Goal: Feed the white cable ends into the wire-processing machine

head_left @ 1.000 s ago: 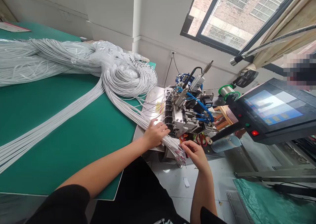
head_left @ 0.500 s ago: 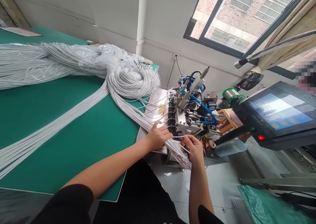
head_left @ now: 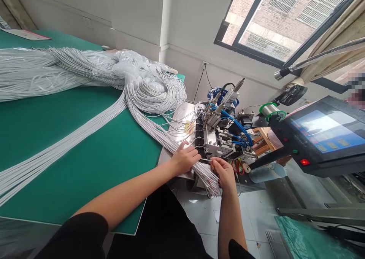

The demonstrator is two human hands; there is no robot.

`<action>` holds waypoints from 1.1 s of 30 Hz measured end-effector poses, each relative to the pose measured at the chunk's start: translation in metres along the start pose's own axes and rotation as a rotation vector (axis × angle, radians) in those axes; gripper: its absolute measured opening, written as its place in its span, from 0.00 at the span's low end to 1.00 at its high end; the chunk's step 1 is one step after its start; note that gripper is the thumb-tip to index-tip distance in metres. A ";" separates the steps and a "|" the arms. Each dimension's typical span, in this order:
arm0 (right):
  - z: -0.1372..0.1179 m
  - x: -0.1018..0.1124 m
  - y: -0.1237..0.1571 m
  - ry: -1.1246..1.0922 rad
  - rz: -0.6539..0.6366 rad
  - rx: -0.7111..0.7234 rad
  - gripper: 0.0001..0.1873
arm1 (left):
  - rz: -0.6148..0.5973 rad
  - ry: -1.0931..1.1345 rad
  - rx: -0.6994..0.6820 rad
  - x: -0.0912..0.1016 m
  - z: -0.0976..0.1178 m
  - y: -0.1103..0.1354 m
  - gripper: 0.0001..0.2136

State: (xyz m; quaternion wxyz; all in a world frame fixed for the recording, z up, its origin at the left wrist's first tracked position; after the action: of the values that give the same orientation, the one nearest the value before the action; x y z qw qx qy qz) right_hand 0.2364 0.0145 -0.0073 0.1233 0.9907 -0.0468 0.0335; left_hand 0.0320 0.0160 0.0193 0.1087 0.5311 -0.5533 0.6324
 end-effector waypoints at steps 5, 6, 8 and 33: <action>-0.004 0.002 -0.004 0.330 0.079 0.149 0.19 | 0.040 0.001 -0.013 0.003 0.000 0.000 0.13; -0.005 0.001 -0.005 0.362 0.089 0.167 0.19 | 0.032 0.002 -0.007 0.003 0.000 0.000 0.13; -0.005 0.000 -0.008 0.392 0.096 0.193 0.19 | 0.005 0.007 0.006 0.001 0.000 0.000 0.14; 0.022 0.008 -0.011 0.148 -0.034 -0.037 0.25 | -0.064 0.031 0.124 -0.003 -0.003 0.003 0.07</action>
State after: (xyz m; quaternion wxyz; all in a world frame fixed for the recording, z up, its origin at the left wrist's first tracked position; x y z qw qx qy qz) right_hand 0.2463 0.0192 -0.0307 0.1455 0.9837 -0.0215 0.1036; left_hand 0.0297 0.0185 0.0152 0.1039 0.5445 -0.4940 0.6699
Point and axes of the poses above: each hand's wrist, its own y-axis away from the middle knuckle, its own x-axis out of the back of the hand, z = x × y, the point moved 3 cm from there along -y, towards the middle knuckle, and after that the axes turned 12 degrees about -x, right-handed, at the moved point
